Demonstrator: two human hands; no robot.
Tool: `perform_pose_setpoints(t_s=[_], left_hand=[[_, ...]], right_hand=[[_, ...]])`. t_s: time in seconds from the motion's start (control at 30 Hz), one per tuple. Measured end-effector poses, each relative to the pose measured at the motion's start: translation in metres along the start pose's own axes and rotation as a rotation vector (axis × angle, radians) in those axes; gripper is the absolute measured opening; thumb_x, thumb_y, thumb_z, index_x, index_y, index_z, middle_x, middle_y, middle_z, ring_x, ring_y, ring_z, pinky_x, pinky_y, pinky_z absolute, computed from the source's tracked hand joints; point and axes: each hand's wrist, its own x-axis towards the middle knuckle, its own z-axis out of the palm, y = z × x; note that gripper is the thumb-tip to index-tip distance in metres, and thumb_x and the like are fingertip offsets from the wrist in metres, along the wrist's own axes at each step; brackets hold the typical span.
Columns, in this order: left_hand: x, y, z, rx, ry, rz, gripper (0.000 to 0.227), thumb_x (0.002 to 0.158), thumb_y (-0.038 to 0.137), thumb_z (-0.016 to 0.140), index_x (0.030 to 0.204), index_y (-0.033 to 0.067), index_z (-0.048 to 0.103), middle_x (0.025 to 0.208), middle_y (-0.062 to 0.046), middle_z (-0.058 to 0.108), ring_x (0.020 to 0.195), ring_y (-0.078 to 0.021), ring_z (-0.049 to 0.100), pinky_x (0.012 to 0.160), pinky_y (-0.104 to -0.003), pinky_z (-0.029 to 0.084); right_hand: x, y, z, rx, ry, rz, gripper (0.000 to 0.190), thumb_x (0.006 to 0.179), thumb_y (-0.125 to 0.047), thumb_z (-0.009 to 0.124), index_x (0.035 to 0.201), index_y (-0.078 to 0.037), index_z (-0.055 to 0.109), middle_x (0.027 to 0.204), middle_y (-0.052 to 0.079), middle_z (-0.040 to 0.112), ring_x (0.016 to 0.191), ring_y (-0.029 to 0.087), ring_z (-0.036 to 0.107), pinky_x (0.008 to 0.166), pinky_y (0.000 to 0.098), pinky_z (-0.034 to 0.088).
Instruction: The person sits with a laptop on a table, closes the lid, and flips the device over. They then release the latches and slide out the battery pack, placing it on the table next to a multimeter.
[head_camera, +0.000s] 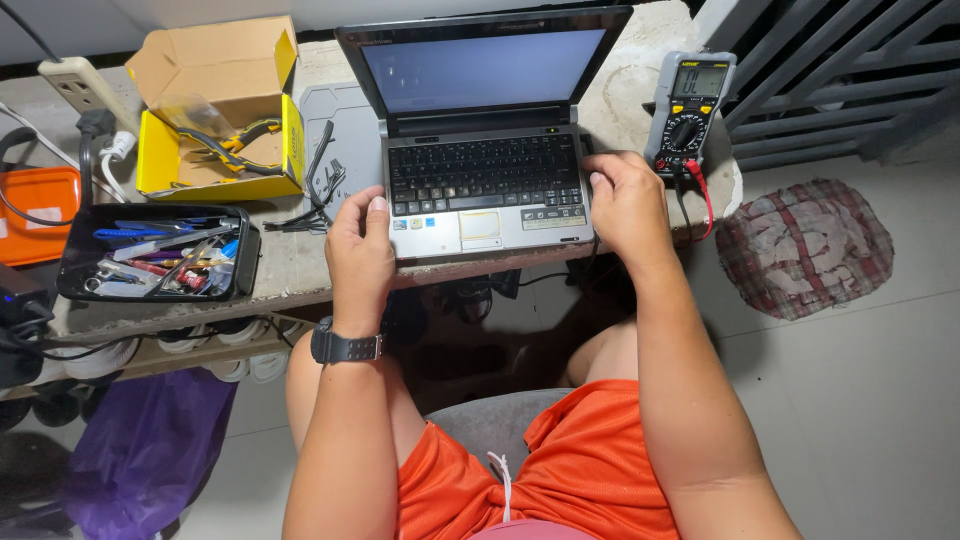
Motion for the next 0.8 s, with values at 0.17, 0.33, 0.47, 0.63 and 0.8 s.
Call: perform_pose_setpoints(t_s=[0.17,0.33,0.47,0.63,0.8], left_hand=[[-0.001,0.000,0.001,0.010,0.003,0.001,0.034,0.120,0.021,0.063,0.143,0.0007,0.079,0.119,-0.023,0.083,0.117,-0.0358,0.080,0.100,-0.051,0.062],[-0.001,0.000,0.001,0.020,0.003,0.010,0.034,0.120,0.020,0.064,0.143,0.0006,0.079,0.119,-0.023,0.083,0.115,-0.0364,0.081,0.099,-0.051,0.062],[-0.005,0.003,0.003,0.038,0.001,0.003,0.033,0.119,0.019,0.064,0.143,0.0019,0.080,0.119,-0.022,0.083,0.116,-0.0378,0.081,0.100,-0.050,0.062],[-0.003,0.001,0.002,0.057,0.006,0.026,0.032,0.119,0.018,0.066,0.143,0.0031,0.080,0.119,-0.022,0.083,0.117,-0.0376,0.080,0.101,-0.051,0.061],[-0.004,0.004,0.004,0.093,0.009,0.061,0.030,0.117,0.016,0.068,0.141,0.0024,0.081,0.119,-0.022,0.082,0.118,-0.0405,0.081,0.103,-0.051,0.063]], right_hand=[[0.001,0.001,0.000,-0.003,-0.001,-0.004,0.025,0.111,-0.009,0.073,0.127,-0.018,0.089,0.110,0.016,0.077,0.115,0.046,0.079,0.103,0.0545,0.062],[0.002,0.004,0.002,-0.003,0.009,0.004,0.026,0.110,-0.009,0.074,0.128,-0.019,0.089,0.111,0.014,0.077,0.115,0.046,0.079,0.104,0.0544,0.062],[0.004,0.007,0.005,-0.023,0.016,0.010,0.023,0.110,-0.011,0.076,0.127,-0.019,0.089,0.108,0.015,0.076,0.113,0.047,0.078,0.103,0.0548,0.062],[0.006,0.013,0.009,-0.027,0.026,0.018,0.024,0.110,-0.012,0.076,0.128,-0.021,0.089,0.108,0.014,0.075,0.113,0.046,0.079,0.102,0.0537,0.062],[0.009,0.011,0.013,-0.020,0.067,0.023,0.027,0.107,-0.010,0.077,0.129,-0.019,0.089,0.110,0.014,0.078,0.115,0.045,0.079,0.105,0.0534,0.062]])
